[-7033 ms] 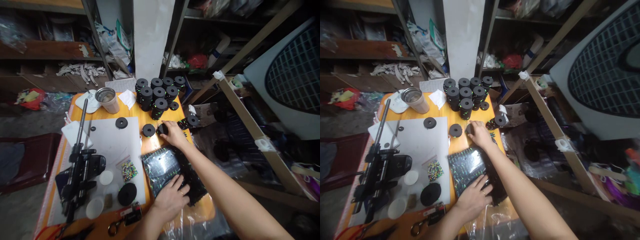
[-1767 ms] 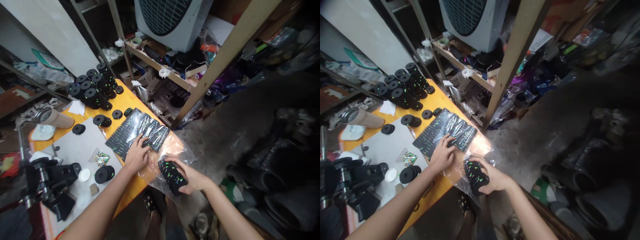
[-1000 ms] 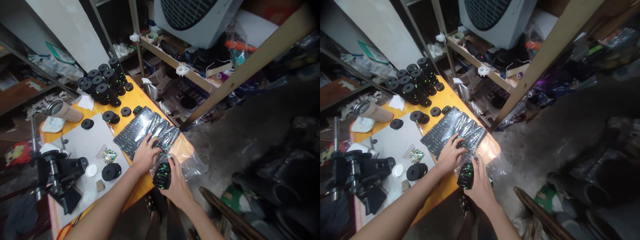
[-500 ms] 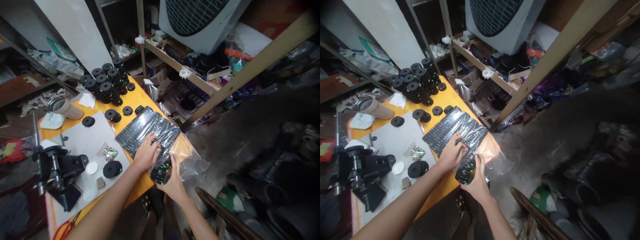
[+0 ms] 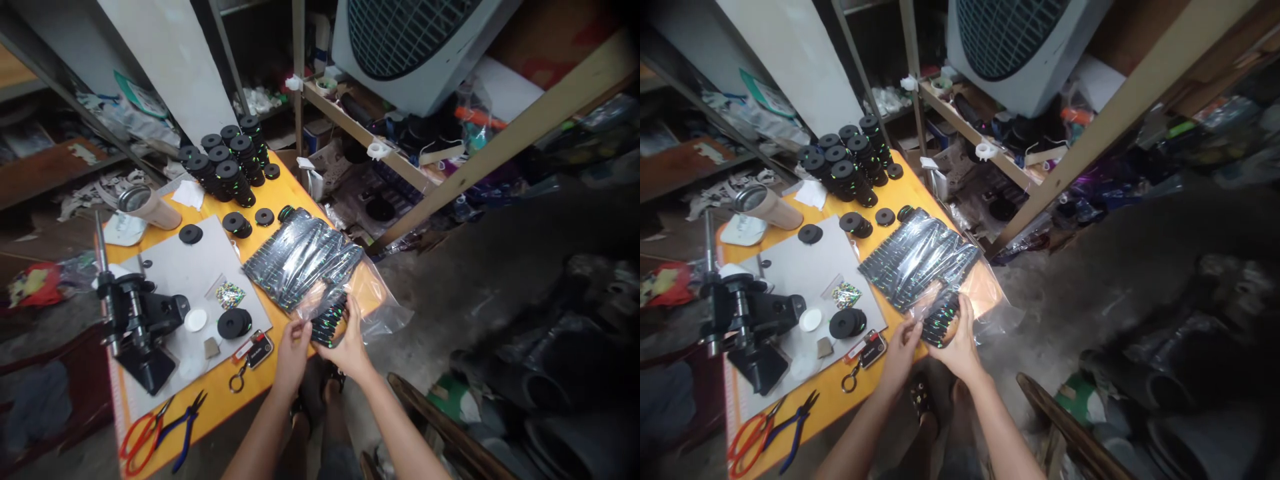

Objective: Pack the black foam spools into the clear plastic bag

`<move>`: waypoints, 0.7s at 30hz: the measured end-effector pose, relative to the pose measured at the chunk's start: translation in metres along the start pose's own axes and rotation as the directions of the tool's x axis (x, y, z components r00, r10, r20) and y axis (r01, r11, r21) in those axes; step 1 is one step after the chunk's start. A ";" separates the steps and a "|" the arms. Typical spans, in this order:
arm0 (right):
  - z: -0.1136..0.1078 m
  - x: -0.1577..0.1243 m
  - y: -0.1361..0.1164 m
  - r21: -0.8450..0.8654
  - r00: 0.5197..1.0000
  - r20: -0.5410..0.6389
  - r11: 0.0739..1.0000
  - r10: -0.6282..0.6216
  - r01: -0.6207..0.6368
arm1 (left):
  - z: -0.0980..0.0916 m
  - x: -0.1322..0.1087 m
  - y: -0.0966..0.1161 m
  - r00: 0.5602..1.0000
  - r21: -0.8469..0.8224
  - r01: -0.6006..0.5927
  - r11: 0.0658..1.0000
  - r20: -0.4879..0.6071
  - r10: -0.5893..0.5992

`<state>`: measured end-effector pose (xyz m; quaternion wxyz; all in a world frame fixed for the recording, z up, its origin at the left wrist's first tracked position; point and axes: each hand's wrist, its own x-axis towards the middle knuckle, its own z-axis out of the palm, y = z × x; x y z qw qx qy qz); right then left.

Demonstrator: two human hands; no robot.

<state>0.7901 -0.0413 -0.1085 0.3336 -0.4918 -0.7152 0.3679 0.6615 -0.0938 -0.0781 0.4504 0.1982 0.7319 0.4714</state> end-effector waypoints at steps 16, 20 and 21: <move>0.001 0.010 -0.005 -0.025 0.998 -0.015 0.998 0.059 -0.059 | -0.007 -0.028 -0.008 0.912 0.349 -0.396 0.849 0.040 0.409; 0.006 0.009 -0.004 -0.110 0.998 -0.029 0.992 0.062 -0.065 | -0.009 -0.023 -0.009 0.849 0.396 -0.525 0.754 0.179 0.497; 0.007 0.009 -0.004 -0.111 0.997 -0.033 0.991 0.069 -0.072 | -0.010 -0.023 -0.011 0.839 0.405 -0.542 0.737 0.206 0.503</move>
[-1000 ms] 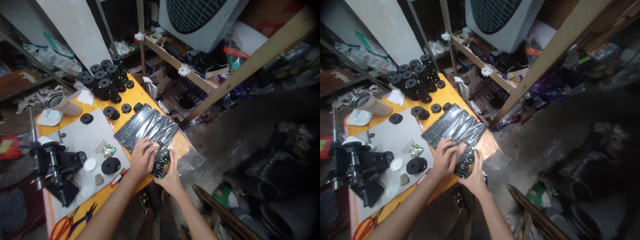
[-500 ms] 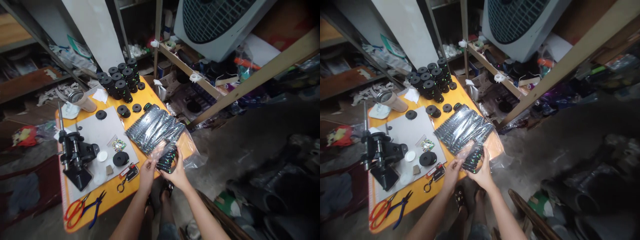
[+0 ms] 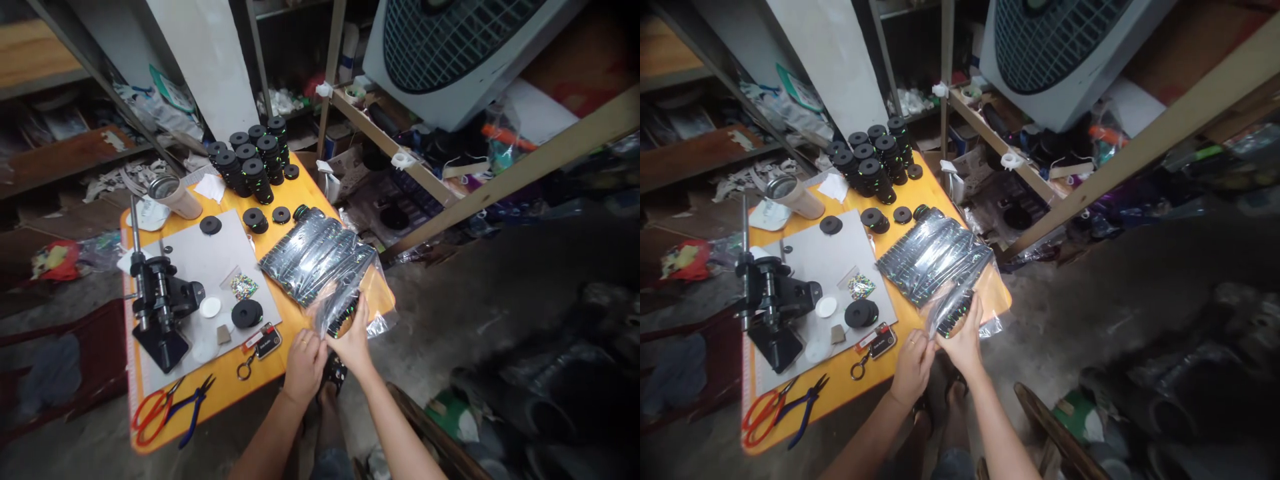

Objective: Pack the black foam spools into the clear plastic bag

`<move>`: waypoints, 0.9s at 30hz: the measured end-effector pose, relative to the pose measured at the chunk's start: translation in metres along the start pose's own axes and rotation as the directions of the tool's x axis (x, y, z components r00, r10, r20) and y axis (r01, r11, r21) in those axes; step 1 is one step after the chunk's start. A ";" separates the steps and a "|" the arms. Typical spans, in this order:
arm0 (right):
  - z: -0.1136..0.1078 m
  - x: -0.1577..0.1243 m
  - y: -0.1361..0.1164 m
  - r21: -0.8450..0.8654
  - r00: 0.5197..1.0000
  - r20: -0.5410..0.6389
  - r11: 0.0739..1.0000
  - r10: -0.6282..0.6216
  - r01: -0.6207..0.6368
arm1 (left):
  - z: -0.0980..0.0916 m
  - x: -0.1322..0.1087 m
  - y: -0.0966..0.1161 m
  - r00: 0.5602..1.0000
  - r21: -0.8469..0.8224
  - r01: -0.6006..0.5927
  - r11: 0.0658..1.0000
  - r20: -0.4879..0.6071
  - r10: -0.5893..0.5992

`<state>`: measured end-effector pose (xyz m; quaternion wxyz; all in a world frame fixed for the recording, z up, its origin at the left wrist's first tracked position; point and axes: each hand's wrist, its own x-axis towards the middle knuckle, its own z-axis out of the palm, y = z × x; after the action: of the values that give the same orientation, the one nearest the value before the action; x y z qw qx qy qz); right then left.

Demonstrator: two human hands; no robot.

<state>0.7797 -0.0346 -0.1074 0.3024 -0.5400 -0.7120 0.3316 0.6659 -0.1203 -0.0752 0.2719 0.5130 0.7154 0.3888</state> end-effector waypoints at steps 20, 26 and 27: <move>-0.010 -0.005 -0.006 -0.055 0.999 0.023 0.998 0.034 -0.032 | 0.004 -0.012 -0.002 0.959 -0.047 0.261 0.964 -0.102 -0.265; -0.009 -0.004 -0.008 -0.046 1.000 0.027 0.999 0.012 -0.011 | -0.003 -0.002 0.018 0.992 -0.033 0.100 0.994 -0.068 -0.102; -0.008 -0.004 -0.008 -0.045 0.999 0.029 0.999 0.015 -0.014 | -0.003 0.001 0.021 0.997 -0.001 0.054 0.999 -0.053 -0.054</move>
<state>0.7822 -0.0392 -0.0962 0.2774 -0.5469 -0.7196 0.3258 0.6744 -0.1163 -0.0556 0.2632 0.4828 0.7361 0.3948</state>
